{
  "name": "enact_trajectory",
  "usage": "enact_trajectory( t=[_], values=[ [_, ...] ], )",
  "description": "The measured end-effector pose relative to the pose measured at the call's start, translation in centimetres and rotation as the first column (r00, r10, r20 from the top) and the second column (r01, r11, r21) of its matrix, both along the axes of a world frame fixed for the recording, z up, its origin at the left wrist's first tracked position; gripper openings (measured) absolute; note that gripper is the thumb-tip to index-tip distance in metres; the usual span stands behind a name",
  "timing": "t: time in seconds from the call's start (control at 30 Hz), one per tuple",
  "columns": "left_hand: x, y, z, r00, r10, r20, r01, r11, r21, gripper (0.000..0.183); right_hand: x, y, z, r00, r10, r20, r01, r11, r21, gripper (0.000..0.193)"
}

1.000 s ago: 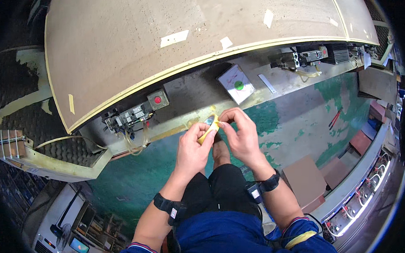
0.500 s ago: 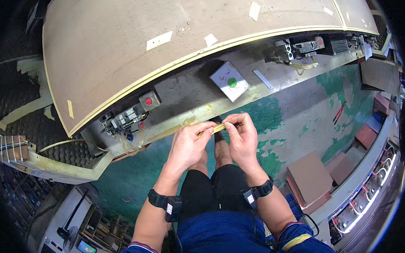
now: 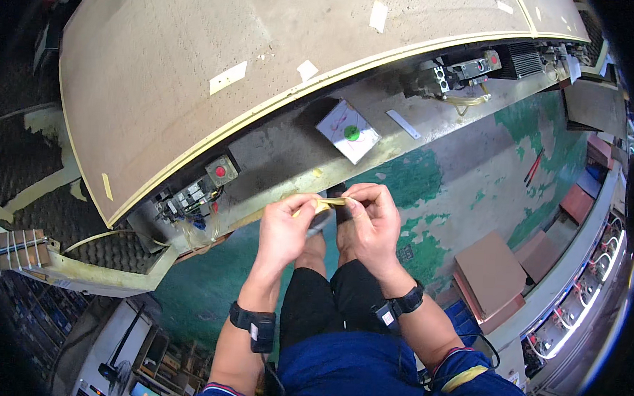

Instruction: Applying tape and connecting wires to an electromechanical assembly module.

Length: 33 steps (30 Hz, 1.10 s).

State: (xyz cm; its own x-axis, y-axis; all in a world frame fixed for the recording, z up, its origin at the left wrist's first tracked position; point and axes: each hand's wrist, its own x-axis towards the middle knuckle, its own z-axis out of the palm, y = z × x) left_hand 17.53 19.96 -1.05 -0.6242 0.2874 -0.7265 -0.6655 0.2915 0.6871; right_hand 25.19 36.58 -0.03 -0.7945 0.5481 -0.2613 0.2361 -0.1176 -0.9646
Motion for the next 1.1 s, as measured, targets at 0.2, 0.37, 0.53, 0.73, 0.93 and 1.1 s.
enact_trajectory(
  t=[0.2, 0.37, 0.53, 0.73, 0.93, 1.1],
  values=[
    [2.0, -0.8, -2.1, 0.965, -0.007, -0.262, -0.057, 0.971, -0.234, 0.036, -4.1, 7.6, 3.4, 0.998, -0.024, -0.053, 0.026, 0.999, 0.036, 0.021],
    [0.6, 1.0, -3.8, 0.536, -0.514, -0.67, 0.136, 0.836, -0.532, 0.066, -8.9, 8.4, 6.8, 0.988, 0.087, -0.127, -0.1, 0.99, -0.099, 0.032],
    [-0.7, 1.2, -5.6, 0.41, -0.584, -0.701, 0.093, 0.791, -0.604, 0.062, -12.7, 10.7, 6.2, 0.971, 0.229, -0.067, -0.23, 0.973, -0.02, 0.021],
    [-0.9, 2.4, 0.0, 0.409, -0.402, -0.82, 0.089, 0.911, -0.402, 0.048, -18.3, 11.4, 7.1, 0.934, 0.325, 0.152, -0.351, 0.915, 0.2, 0.014],
    [-5.2, 4.7, 4.1, 0.388, -0.256, -0.885, 0.047, 0.965, -0.258, 0.046, -20.7, 11.9, 6.0, 0.879, 0.362, 0.31, -0.451, 0.842, 0.296, 0.023],
    [-7.7, 5.6, 5.0, 0.399, -0.134, -0.907, -0.06, 0.983, -0.172, 0.046, -20.4, 12.2, 6.9, 0.873, 0.416, 0.254, -0.436, 0.9, 0.023, 0.015]
  ],
)
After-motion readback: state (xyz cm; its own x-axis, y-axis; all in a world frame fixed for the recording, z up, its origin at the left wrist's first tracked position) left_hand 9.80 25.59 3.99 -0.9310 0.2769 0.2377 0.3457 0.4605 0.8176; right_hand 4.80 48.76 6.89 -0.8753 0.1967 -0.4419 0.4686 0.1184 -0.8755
